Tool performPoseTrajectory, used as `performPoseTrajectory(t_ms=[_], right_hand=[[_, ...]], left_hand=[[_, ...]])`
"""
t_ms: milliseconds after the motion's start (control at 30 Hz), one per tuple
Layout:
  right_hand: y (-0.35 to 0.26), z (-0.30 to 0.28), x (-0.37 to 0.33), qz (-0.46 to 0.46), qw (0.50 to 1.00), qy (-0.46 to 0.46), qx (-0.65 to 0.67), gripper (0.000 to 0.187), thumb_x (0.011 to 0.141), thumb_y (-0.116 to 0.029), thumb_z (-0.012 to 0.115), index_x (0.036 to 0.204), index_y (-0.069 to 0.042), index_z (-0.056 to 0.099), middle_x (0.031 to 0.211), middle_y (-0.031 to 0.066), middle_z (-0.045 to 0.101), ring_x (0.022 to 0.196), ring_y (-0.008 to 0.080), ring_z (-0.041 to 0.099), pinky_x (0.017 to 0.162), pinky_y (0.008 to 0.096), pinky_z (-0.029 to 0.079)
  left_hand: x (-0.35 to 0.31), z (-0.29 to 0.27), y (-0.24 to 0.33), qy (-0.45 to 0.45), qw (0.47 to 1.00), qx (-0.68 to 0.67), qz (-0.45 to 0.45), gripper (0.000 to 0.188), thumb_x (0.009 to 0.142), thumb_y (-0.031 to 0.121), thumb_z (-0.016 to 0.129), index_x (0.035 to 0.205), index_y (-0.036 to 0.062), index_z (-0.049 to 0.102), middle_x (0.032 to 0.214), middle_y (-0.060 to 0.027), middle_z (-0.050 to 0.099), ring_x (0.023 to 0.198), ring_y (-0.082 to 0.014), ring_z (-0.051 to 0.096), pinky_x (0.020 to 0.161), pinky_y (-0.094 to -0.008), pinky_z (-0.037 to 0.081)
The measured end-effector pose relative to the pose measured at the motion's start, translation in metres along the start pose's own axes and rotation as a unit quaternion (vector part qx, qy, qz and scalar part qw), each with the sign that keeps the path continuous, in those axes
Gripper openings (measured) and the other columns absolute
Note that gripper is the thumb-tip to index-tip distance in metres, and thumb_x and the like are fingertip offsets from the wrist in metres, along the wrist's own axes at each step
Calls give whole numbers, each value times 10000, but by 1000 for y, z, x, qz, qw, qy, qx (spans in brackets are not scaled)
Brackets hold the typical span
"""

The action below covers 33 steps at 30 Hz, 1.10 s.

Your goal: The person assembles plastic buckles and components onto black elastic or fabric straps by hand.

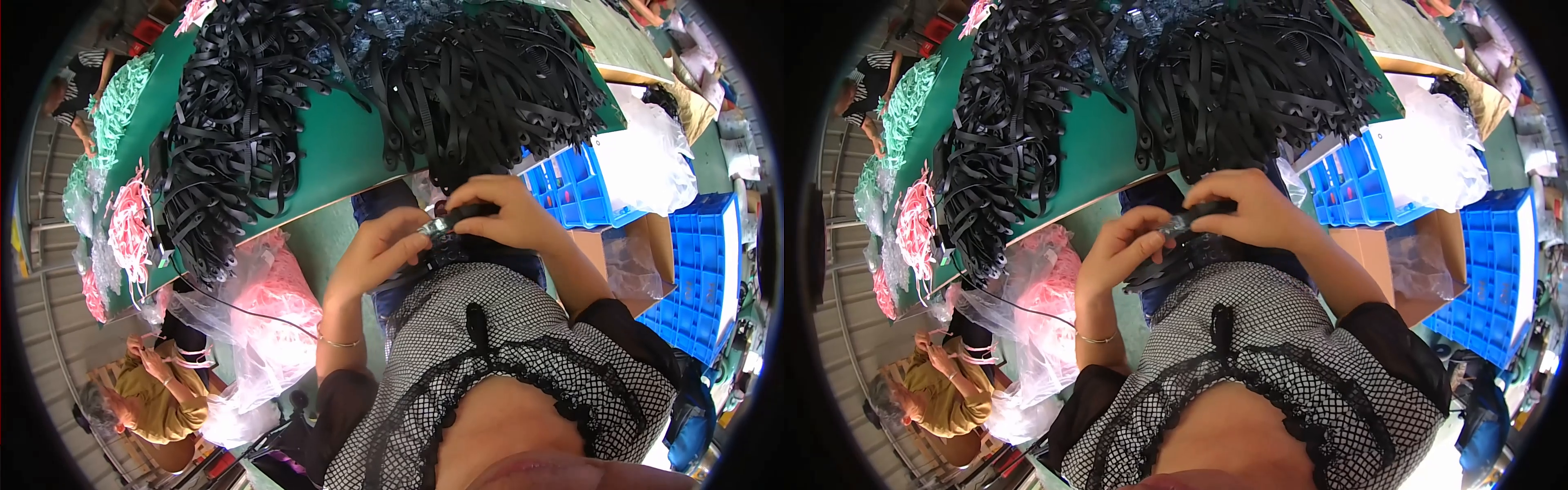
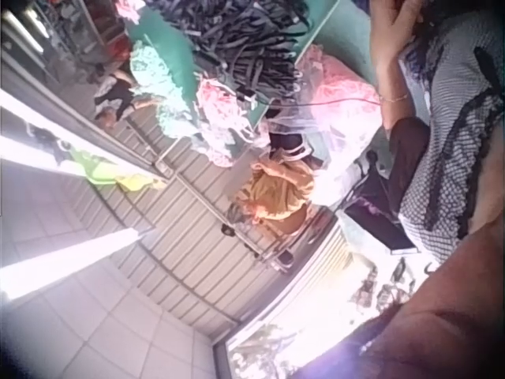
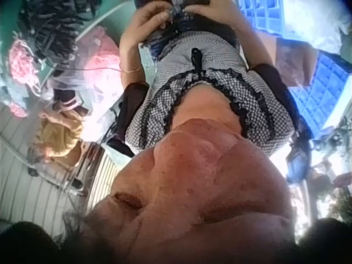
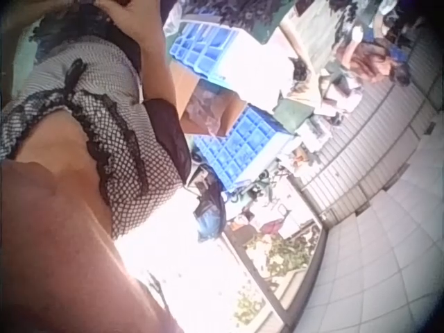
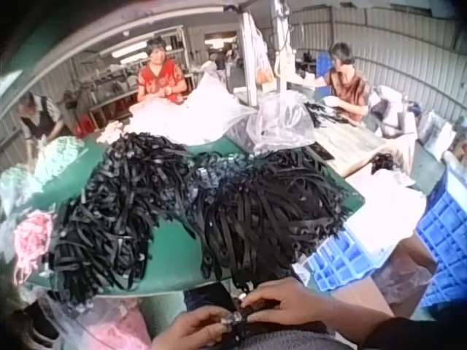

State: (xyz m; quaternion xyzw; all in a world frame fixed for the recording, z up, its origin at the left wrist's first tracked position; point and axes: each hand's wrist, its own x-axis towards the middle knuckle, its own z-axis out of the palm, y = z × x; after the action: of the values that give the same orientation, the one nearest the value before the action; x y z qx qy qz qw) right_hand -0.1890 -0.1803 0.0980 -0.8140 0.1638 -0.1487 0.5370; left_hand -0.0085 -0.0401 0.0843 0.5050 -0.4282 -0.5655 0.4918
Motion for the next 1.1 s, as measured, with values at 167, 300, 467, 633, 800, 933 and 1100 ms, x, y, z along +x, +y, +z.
performPoseTrajectory(t_ms=[167, 300, 467, 633, 800, 933, 1100], right_hand=[[28, -7, -34, 44, 994, 1, -98, 250, 702, -168, 657, 883, -9, 590, 750, 140, 591, 694, 287, 588, 635, 332, 456], [77, 9, -62, 88, 962, -141, -219, 351, 713, -257, 660, 965, -25, 584, 861, 119, 583, 793, 292, 568, 704, 362, 455], [72, 12, -58, 92, 943, -153, -281, 346, 735, -257, 639, 1008, -52, 579, 940, 100, 565, 906, 264, 540, 783, 358, 439], [24, -4, -23, 46, 963, -191, -183, 297, 765, -222, 625, 996, -43, 572, 876, 99, 572, 828, 257, 565, 724, 347, 455], [9, -10, 6, -71, 975, -167, -129, 238, 774, -229, 606, 924, -49, 560, 760, 84, 556, 717, 260, 566, 638, 341, 443], [-1, -16, 22, -103, 971, -150, -153, 236, 770, -208, 602, 944, -53, 568, 799, 93, 582, 747, 259, 584, 654, 338, 450], [-8, -29, 36, -100, 974, -130, -153, 226, 761, -208, 609, 923, -53, 581, 791, 93, 589, 729, 254, 592, 640, 327, 457]], left_hand=[[-14, -29, -46, -65, 978, 97, -174, 228, 830, 120, 558, 1020, -5, 543, 743, -27, 568, 645, -72, 534, 563, -214, 452], [-39, -36, -97, -73, 911, 354, -197, 313, 766, 169, 613, 1037, 28, 544, 776, -107, 598, 705, -230, 594, 656, -316, 476], [-48, -32, -80, 24, 903, 425, -52, 255, 755, 186, 625, 960, 40, 588, 801, -138, 606, 744, -288, 592, 675, -360, 466], [12, -46, -16, 240, 880, 391, 121, 142, 743, 92, 627, 865, 20, 624, 762, -129, 625, 608, -255, 601, 568, -320, 472], [110, -78, 20, 342, 838, 394, 160, 174, 767, 185, 613, 844, 29, 629, 767, -124, 636, 674, -270, 613, 614, -341, 472], [167, -75, 41, 377, 783, 494, 7, 312, 725, 358, 637, 849, 72, 650, 844, -133, 644, 837, -306, 612, 727, -379, 480], [196, -78, 47, 347, 749, 558, -81, 288, 714, 321, 638, 834, 60, 648, 897, -145, 641, 890, -297, 609, 775, -376, 483]])
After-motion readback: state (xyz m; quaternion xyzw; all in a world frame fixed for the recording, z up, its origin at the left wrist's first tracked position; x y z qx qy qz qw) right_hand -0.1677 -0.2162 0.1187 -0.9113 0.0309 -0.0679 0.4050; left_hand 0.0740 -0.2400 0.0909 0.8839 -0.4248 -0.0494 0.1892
